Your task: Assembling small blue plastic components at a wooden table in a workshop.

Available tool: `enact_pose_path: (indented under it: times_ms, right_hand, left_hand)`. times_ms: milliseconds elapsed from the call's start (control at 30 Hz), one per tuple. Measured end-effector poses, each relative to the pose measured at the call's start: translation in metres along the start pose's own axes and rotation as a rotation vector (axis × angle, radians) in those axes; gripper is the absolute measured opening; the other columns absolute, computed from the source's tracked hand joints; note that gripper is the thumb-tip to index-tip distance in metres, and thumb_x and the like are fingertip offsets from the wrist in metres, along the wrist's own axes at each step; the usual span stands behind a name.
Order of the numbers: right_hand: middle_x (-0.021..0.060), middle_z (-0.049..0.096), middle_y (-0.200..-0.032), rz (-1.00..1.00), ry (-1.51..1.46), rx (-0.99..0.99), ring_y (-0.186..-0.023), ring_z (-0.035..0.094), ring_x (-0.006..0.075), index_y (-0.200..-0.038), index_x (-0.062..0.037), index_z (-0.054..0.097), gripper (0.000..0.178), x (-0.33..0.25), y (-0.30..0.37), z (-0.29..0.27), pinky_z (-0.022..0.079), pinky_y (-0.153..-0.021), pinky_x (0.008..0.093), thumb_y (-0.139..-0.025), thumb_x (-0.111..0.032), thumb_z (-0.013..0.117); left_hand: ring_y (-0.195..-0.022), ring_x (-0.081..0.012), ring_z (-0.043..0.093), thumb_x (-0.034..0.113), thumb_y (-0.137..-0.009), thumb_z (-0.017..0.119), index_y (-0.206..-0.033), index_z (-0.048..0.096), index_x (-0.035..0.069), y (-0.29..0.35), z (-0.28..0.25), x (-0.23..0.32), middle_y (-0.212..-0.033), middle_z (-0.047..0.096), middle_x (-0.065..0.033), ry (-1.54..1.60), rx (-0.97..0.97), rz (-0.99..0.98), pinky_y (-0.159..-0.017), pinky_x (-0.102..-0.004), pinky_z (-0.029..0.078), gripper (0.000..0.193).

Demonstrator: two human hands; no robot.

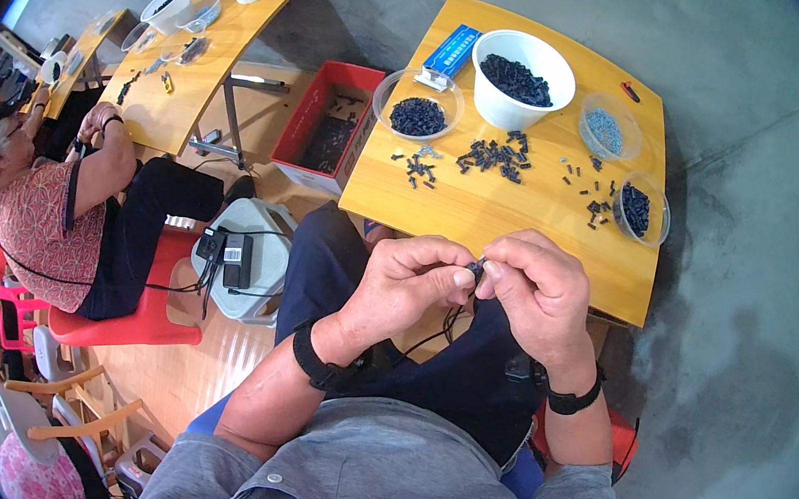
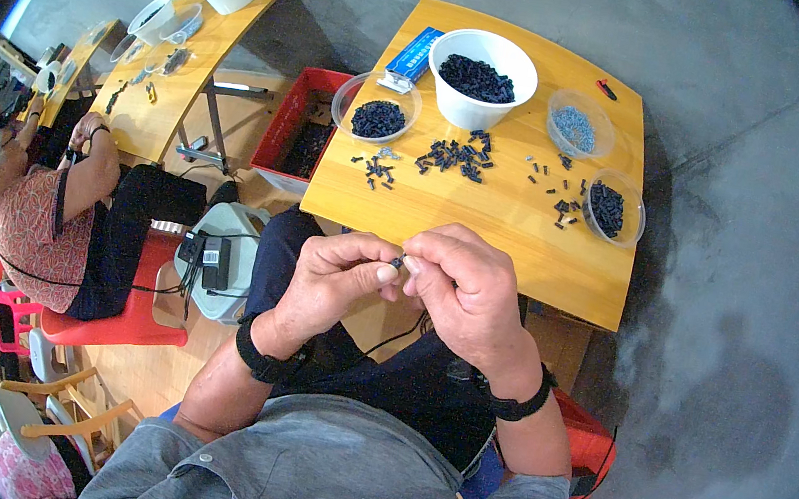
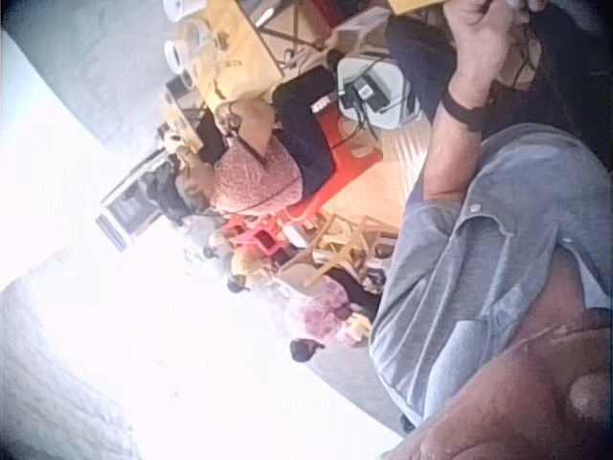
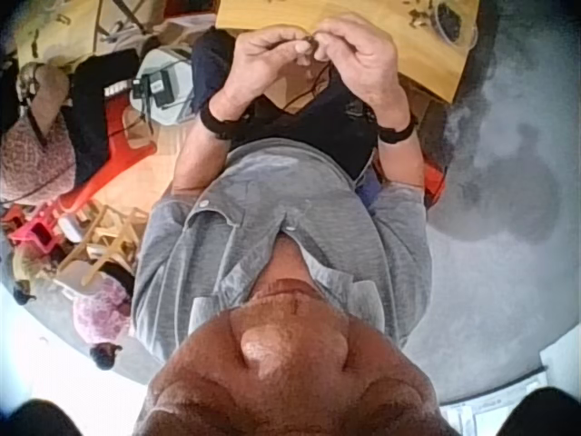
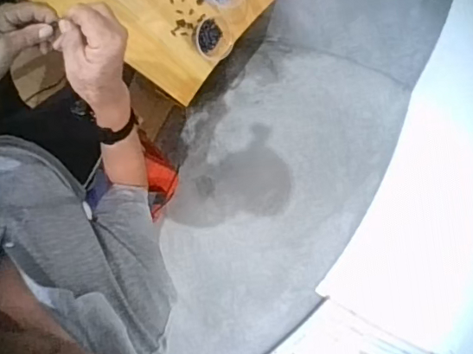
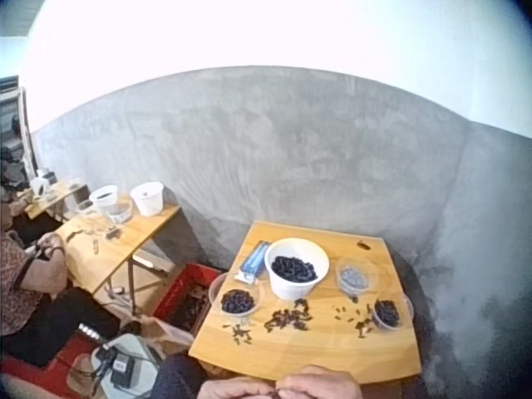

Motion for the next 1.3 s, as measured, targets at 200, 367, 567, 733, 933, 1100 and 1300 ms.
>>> enact_pose_path:
  times_ms: [200,367,567,733,933,1100,1300]
  right_hand:
    - [0.0104,0.059,-0.079,-0.010,0.022,0.009,-0.058,0.059,0.0129,-0.089,0.0050,0.061,0.006,-0.002,0.001,0.001,0.047,-0.052,0.0243,-0.083,0.006,0.058]
    - [0.0104,0.059,-0.078,-0.007,0.018,0.008,-0.058,0.059,0.0130,-0.089,0.0045,0.061,0.007,-0.001,0.001,0.000,0.047,-0.051,0.0243,-0.083,0.006,0.058]
    - [0.0106,0.059,-0.078,-0.031,0.039,-0.018,-0.058,0.059,0.0139,-0.089,0.0041,0.061,0.008,-0.003,0.000,-0.002,0.048,-0.052,0.0249,-0.082,0.006,0.059]
    - [0.0110,0.059,-0.077,-0.068,0.098,-0.016,-0.063,0.060,0.0199,-0.088,0.0020,0.062,0.013,-0.003,-0.002,-0.002,0.048,-0.055,0.0286,-0.077,0.007,0.062]
    - [0.0106,0.059,-0.076,-0.131,0.087,0.014,-0.065,0.060,0.0220,-0.087,0.0007,0.062,0.012,0.001,0.000,0.001,0.048,-0.057,0.0302,-0.076,0.007,0.064]
    - [0.0107,0.060,-0.078,-0.128,0.084,0.103,-0.066,0.060,0.0222,-0.088,-0.0001,0.062,0.011,0.011,0.010,0.001,0.048,-0.058,0.0300,-0.078,0.005,0.064]
    - [0.0114,0.060,-0.081,-0.129,0.119,0.163,-0.069,0.060,0.0220,-0.089,-0.0005,0.061,0.010,0.015,0.016,0.000,0.048,-0.059,0.0295,-0.080,0.003,0.063]
  left_hand:
    - [-0.071,-0.0061,0.060,0.005,-0.089,0.059,-0.093,0.065,-0.002,0.001,0.004,0.004,-0.080,0.065,-0.0032,0.012,-0.027,0.008,-0.063,-0.0192,0.050,0.010]
    - [-0.071,-0.0068,0.061,0.005,-0.090,0.058,-0.093,0.065,-0.003,0.001,0.004,0.001,-0.082,0.065,-0.0044,0.043,-0.023,-0.006,-0.063,-0.0196,0.051,0.011]
    - [-0.071,-0.0077,0.061,0.004,-0.090,0.058,-0.093,0.065,-0.004,-0.001,0.006,0.000,-0.084,0.066,-0.0056,0.063,-0.037,-0.027,-0.064,-0.0208,0.051,0.011]
    - [-0.069,-0.0078,0.060,0.004,-0.090,0.057,-0.092,0.065,-0.004,-0.004,0.007,0.000,-0.081,0.066,-0.0052,0.071,-0.032,-0.044,-0.065,-0.0216,0.051,0.011]
    - [-0.068,-0.0109,0.061,0.002,-0.088,0.059,-0.095,0.065,-0.003,-0.005,0.004,-0.011,-0.081,0.065,-0.0064,0.159,-0.054,-0.108,-0.064,-0.0235,0.050,0.010]
    - [-0.065,-0.0105,0.060,0.002,-0.088,0.059,-0.095,0.065,-0.002,-0.005,0.008,-0.020,-0.078,0.065,-0.0056,0.190,-0.042,-0.157,-0.062,-0.0233,0.050,0.010]
    - [-0.065,-0.0087,0.060,0.003,-0.089,0.059,-0.093,0.065,-0.002,-0.009,0.010,-0.016,-0.075,0.065,-0.0038,0.066,0.007,-0.130,-0.062,-0.0215,0.050,0.009]
Point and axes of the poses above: each hand's wrist, its own y-axis away from the middle knuckle, its own z-axis out of the palm, x = y × z, the point moved 7 cm from there along -y, towards the middle knuckle
